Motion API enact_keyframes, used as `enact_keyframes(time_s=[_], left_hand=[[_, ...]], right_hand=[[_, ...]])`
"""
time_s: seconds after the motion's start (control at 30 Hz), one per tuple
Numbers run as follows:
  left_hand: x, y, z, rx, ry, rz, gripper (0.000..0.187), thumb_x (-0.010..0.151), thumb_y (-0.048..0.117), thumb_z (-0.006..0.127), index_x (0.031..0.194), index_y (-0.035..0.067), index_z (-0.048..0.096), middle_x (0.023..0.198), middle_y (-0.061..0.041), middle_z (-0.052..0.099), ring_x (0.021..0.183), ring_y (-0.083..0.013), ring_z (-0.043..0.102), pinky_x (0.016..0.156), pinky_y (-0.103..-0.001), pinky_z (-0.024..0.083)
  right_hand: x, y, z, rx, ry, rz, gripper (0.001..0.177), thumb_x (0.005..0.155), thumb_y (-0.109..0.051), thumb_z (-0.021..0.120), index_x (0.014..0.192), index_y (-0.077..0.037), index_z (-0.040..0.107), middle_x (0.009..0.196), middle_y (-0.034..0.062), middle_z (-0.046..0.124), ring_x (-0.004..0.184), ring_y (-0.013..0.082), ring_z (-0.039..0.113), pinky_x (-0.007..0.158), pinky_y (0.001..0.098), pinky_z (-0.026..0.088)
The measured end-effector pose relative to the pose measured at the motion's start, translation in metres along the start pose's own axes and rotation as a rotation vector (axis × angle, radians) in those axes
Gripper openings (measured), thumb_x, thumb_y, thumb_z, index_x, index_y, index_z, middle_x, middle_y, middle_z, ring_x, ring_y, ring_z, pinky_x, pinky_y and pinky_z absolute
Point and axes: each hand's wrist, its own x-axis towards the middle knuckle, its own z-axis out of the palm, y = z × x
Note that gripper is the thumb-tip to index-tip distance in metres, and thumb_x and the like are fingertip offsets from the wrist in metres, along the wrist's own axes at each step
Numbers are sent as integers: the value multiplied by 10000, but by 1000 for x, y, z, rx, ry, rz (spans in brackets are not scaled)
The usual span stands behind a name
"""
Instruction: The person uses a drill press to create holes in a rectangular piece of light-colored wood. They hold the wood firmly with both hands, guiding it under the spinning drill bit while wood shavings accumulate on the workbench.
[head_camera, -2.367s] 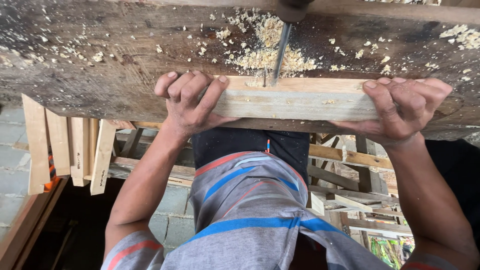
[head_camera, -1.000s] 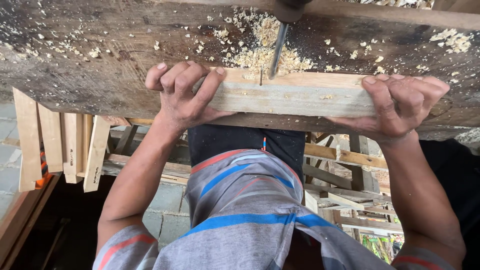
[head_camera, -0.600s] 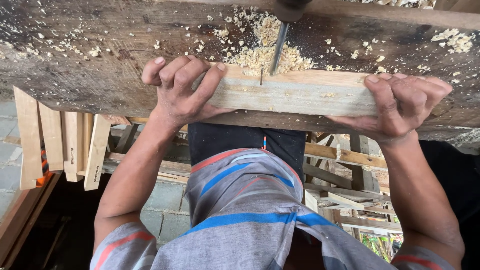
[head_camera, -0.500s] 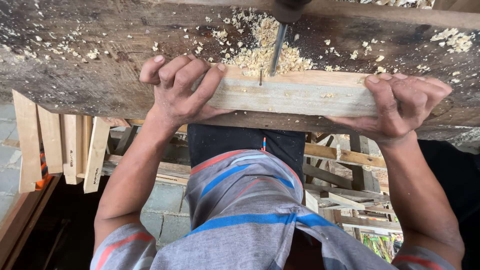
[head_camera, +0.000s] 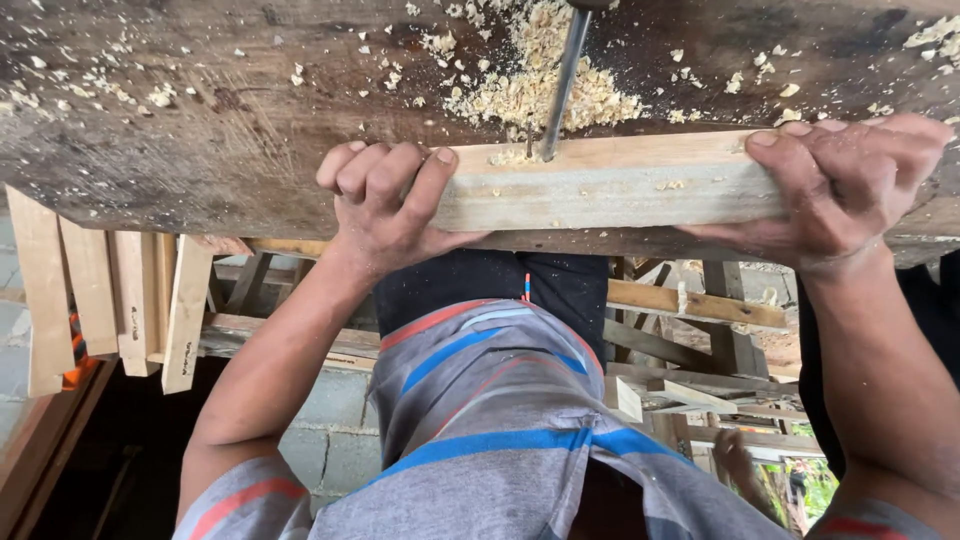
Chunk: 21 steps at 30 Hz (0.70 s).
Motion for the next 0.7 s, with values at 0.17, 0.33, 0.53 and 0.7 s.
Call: enact_keyframes(time_s=[0.17, 0.33, 0.53, 0.7], left_hand=[[14, -7, -5, -8, -77, 28, 587, 781, 679, 477, 1001, 136, 501, 913, -19, 457, 807, -186, 342, 729, -328, 306], [34, -17, -11, -22, -125, 94, 567, 801, 648, 523, 1005, 119, 508, 944, -34, 466, 836, -189, 364, 731, -331, 316], [1, -8, 6, -57, -98, -3, 732, 767, 756, 515, 1146, 142, 395, 960, -52, 403, 858, -193, 353, 726, -371, 244], [17, -10, 2, -10, -190, 20, 659, 779, 749, 446, 1058, 153, 459, 984, -55, 403, 878, -185, 346, 779, -361, 211]], right_hand=[[1, -6, 0, -45, 5, 62, 612, 753, -608, 636, 816, -1, 667, 785, 123, 475, 750, 281, 388, 668, 407, 331], [3, -11, 2, -69, 49, 100, 648, 742, -618, 620, 812, 25, 647, 766, 122, 491, 733, 267, 412, 657, 400, 309], [-2, -9, -4, -65, 19, 85, 651, 754, -630, 597, 827, 14, 655, 792, 142, 491, 756, 281, 435, 693, 407, 341], [-5, -10, 3, -62, 100, 87, 652, 740, -608, 624, 765, 43, 649, 749, 150, 524, 757, 281, 430, 709, 417, 316]])
